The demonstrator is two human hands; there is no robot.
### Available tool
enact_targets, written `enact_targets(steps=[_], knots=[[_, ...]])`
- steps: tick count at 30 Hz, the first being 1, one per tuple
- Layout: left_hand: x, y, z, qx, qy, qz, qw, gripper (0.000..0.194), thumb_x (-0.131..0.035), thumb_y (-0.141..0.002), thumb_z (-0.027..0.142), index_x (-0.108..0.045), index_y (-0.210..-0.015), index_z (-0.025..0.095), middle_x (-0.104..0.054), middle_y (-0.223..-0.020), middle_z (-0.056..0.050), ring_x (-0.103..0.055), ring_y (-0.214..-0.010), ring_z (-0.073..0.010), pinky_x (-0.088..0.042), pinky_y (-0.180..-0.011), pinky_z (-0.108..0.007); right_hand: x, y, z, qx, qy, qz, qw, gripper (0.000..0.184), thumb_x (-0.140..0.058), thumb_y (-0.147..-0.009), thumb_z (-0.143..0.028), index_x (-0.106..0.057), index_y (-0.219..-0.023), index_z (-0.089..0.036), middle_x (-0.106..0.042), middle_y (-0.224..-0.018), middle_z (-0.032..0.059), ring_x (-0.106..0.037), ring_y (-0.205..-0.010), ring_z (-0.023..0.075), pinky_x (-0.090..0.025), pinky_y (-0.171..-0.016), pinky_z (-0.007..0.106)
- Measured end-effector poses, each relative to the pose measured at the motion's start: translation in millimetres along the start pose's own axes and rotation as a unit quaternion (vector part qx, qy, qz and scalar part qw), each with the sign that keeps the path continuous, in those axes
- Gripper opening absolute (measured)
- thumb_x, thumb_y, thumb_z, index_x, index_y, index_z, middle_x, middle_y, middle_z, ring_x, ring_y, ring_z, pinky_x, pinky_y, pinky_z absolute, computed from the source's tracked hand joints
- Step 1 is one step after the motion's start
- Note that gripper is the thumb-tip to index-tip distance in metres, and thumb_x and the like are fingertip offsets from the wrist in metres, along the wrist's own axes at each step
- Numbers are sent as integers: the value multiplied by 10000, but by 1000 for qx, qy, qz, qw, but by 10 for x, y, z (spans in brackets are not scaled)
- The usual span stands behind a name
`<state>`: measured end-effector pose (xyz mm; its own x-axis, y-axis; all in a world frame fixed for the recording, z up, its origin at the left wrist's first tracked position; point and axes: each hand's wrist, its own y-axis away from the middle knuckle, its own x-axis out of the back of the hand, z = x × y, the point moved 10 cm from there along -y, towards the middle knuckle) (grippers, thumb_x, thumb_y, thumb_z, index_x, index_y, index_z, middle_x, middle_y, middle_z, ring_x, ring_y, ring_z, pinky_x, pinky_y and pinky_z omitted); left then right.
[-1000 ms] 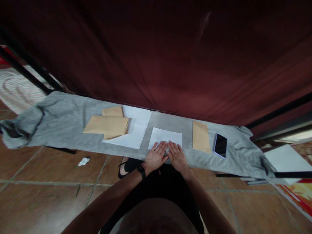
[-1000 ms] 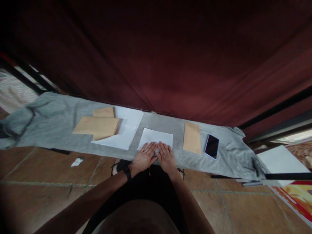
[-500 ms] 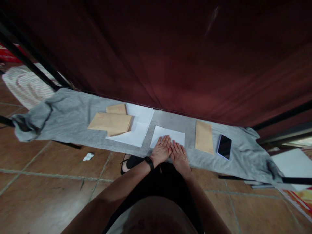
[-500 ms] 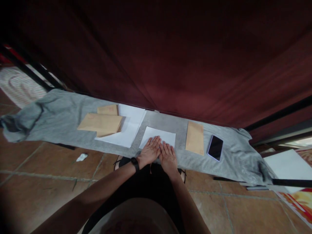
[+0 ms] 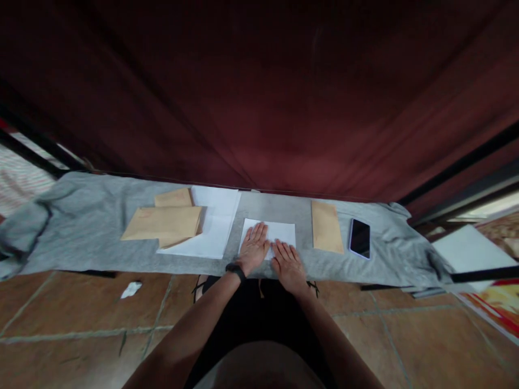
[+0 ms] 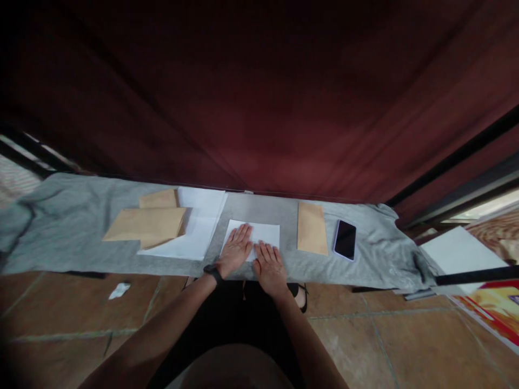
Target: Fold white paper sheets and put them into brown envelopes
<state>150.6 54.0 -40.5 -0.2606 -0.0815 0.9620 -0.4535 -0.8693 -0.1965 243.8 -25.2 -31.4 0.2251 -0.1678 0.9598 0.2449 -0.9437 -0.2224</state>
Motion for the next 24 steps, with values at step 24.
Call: enact_targets(steps=[24], knots=[[142,105,-349,79,-36,49,995,579,-315,-1005,281,-330,-1566,137,-301,-1632,-155,-221,-1534,-294,-261,-1215,-537,-193,-712,-37,-98,-37,37,994,492,-332,-1054,-334,-481,-1490,-161,-447,-1562,107,-413,-1447,258,-328,-1184,461]])
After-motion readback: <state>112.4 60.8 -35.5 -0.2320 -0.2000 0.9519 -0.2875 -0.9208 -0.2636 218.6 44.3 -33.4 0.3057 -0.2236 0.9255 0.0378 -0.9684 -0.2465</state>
